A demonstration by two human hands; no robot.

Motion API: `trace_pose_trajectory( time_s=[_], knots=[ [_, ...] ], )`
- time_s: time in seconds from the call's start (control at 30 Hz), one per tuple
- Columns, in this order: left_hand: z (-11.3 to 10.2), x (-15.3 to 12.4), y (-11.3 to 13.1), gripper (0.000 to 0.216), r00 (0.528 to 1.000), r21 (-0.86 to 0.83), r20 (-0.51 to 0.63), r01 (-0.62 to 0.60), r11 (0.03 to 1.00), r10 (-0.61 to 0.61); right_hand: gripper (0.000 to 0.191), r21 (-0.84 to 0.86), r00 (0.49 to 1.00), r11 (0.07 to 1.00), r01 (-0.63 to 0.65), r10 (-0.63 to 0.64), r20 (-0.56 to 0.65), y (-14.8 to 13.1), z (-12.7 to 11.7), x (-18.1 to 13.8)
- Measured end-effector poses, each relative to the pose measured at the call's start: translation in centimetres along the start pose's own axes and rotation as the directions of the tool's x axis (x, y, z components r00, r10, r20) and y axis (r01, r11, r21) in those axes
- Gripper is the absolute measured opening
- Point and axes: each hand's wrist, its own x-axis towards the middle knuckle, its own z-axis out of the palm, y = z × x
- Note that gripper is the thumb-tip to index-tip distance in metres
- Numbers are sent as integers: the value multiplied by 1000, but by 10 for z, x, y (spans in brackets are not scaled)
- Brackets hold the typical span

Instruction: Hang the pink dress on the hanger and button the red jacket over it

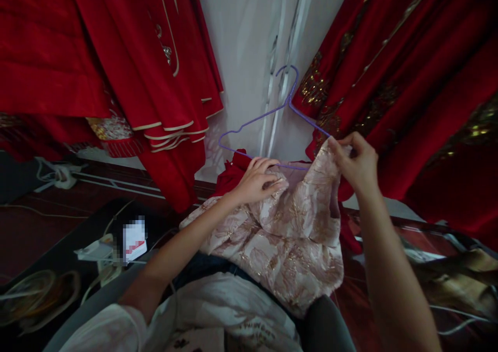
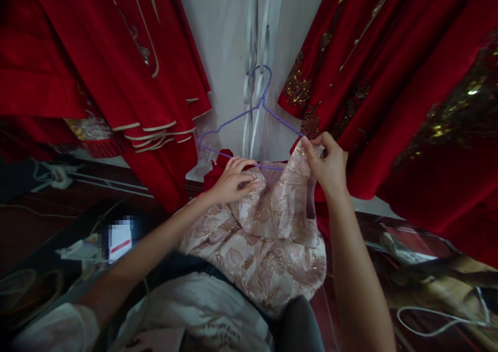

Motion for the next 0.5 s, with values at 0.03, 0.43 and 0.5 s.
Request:
trace_pose_trajectory(
  time_s=[0.03, 0.43, 0.5],
  knots=[
    [-8, 0, -9, 30, 999, 8, 37, -21, 1000, 20, 32, 1, 1000, 1000, -4, 4, -1, 0, 0, 0],
    [-62, -68, -131, 35, 859, 270, -277, 500, 823, -432, 31, -66, 995, 996, 56, -60, -75, 16, -11, 23],
    [-67, -75, -135, 34, 841, 253, -295, 526, 812, -453, 31, -53, 996, 997, 56, -59, -62, 17, -12, 24]
  ],
)
